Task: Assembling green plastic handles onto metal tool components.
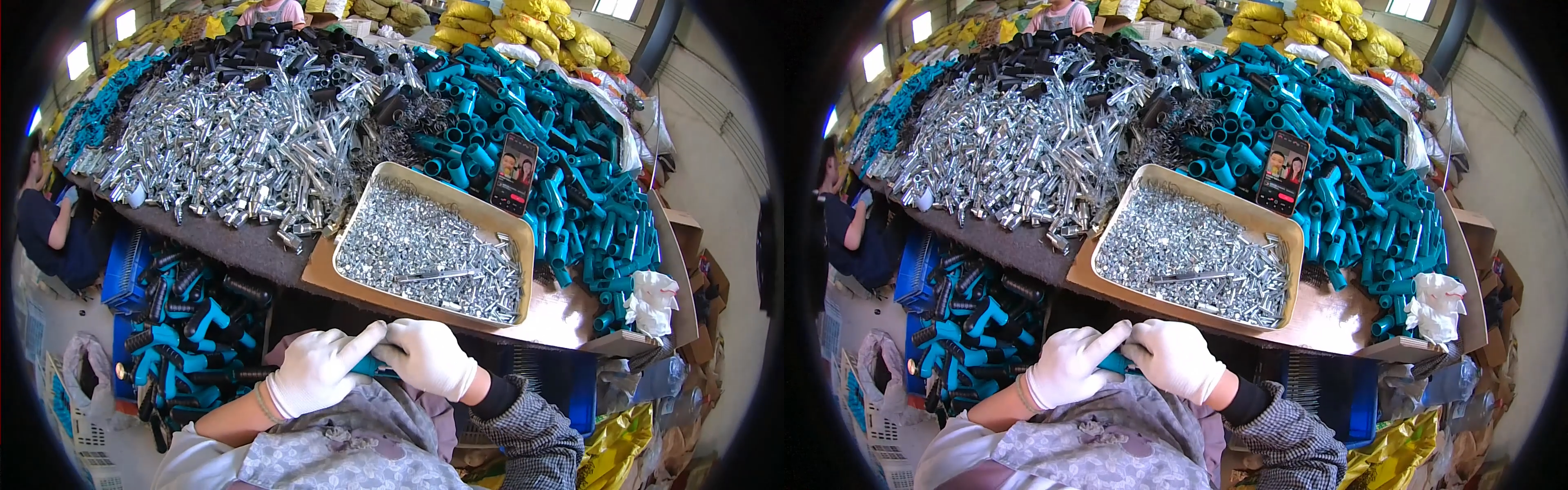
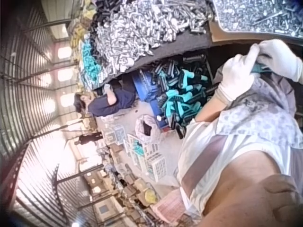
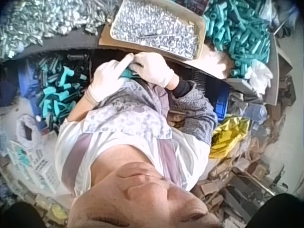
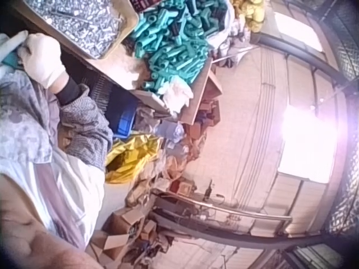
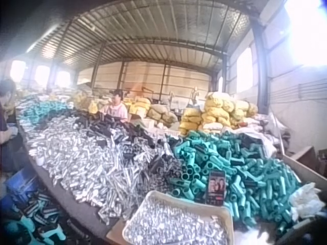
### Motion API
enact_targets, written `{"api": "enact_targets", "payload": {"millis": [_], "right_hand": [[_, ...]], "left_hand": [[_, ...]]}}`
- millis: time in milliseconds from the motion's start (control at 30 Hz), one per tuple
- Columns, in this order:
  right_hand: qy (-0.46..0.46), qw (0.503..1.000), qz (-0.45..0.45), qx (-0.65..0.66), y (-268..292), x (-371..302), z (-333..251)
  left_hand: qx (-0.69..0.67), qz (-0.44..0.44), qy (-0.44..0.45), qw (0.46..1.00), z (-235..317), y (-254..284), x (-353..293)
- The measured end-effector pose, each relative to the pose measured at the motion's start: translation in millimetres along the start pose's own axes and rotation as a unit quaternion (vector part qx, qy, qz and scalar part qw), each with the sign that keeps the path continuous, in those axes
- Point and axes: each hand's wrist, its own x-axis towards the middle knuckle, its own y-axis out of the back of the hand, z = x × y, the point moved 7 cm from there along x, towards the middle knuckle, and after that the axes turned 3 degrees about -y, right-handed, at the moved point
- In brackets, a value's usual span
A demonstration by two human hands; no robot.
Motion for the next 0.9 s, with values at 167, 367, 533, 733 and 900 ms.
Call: {"api": "enact_targets", "payload": {"millis": [167, 367, 533, 733, 900], "right_hand": [[0.037, 0.996, 0.015, -0.080, 1, -10, -11], [0.055, 0.992, 0.007, -0.110, -2, -20, -17], [0.159, 0.966, -0.010, -0.204, 0, -21, -24], [0.094, 0.984, 0.130, -0.084, 82, 8, 24], [-0.193, 0.870, 0.278, -0.357, 194, 43, 168]], "left_hand": [[-0.015, 0.008, 0.003, 1.000, -2, -1, 0], [-0.016, 0.010, 0.011, 1.000, -8, 2, 3], [-0.229, -0.081, 0.167, 0.956, -18, -20, -4], [-0.365, -0.049, 0.184, 0.911, -27, -29, -4], [-0.338, -0.055, 0.180, 0.922, -27, -29, -8]]}}
